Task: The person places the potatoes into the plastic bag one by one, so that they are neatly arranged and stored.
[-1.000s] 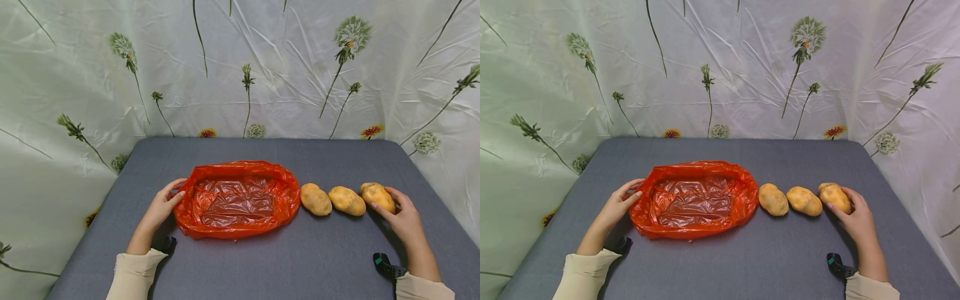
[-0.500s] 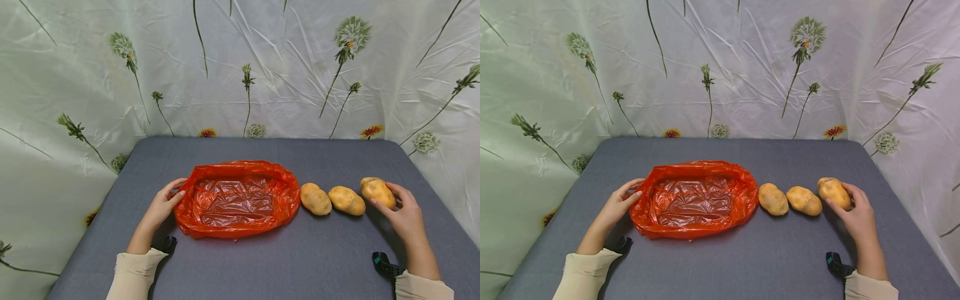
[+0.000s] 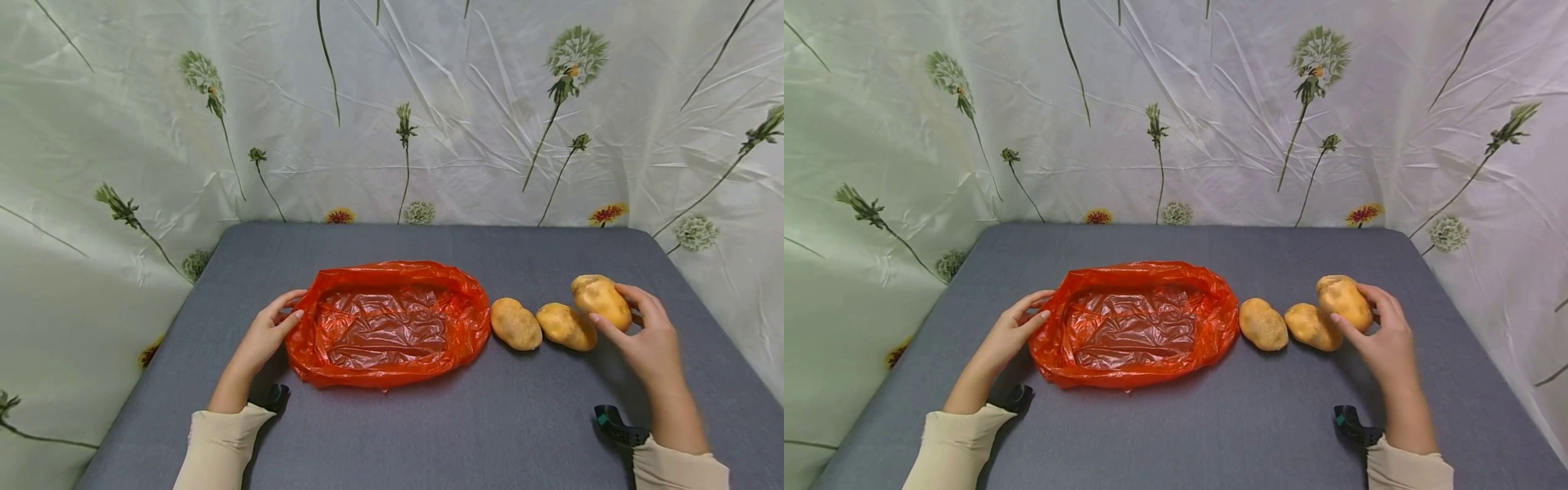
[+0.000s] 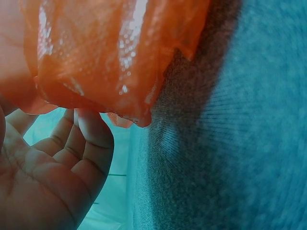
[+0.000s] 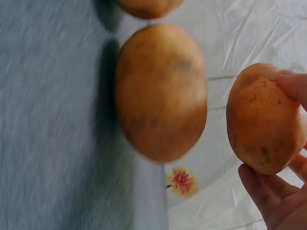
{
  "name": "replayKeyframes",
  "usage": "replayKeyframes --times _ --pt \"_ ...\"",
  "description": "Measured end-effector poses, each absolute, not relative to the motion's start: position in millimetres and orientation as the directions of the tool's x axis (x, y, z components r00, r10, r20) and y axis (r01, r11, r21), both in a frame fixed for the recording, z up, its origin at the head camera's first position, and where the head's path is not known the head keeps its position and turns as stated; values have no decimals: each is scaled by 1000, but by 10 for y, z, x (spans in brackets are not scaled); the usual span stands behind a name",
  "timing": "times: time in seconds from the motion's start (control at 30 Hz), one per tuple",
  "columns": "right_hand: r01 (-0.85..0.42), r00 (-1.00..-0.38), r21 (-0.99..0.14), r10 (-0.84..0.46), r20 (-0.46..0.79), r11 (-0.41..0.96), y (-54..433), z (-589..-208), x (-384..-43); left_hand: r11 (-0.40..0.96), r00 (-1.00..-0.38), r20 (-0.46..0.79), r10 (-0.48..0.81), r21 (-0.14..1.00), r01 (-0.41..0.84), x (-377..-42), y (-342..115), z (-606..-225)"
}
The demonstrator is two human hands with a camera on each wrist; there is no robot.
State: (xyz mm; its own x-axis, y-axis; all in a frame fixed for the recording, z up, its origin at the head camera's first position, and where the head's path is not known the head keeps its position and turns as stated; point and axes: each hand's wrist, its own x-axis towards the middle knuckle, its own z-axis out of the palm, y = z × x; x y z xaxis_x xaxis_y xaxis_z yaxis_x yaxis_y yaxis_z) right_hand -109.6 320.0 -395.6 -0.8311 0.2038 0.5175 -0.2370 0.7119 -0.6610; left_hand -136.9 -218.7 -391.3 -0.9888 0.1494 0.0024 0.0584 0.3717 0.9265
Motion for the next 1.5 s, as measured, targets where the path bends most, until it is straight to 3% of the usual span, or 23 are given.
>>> replayKeyframes --times 0.47,0.8,1.07,1.5 --pt "-328 -825 -654 131 550 682 2863 -3841 -1154 390 -988 6 154 918 66 -1389 -2189 -3928" --pt "-384 -832 -672 78 549 633 2618 -3814 -1253 381 -988 -4 152 923 55 -1489 -2303 -4173" --pt "-444 -825 -667 18 565 598 2253 -3562 -1210 385 -988 -4 154 921 56 -1394 -2213 -3968" --pt "-560 -790 -622 -130 599 547 2053 -3873 -1475 394 -988 -14 153 918 48 -1358 -2176 -3883"
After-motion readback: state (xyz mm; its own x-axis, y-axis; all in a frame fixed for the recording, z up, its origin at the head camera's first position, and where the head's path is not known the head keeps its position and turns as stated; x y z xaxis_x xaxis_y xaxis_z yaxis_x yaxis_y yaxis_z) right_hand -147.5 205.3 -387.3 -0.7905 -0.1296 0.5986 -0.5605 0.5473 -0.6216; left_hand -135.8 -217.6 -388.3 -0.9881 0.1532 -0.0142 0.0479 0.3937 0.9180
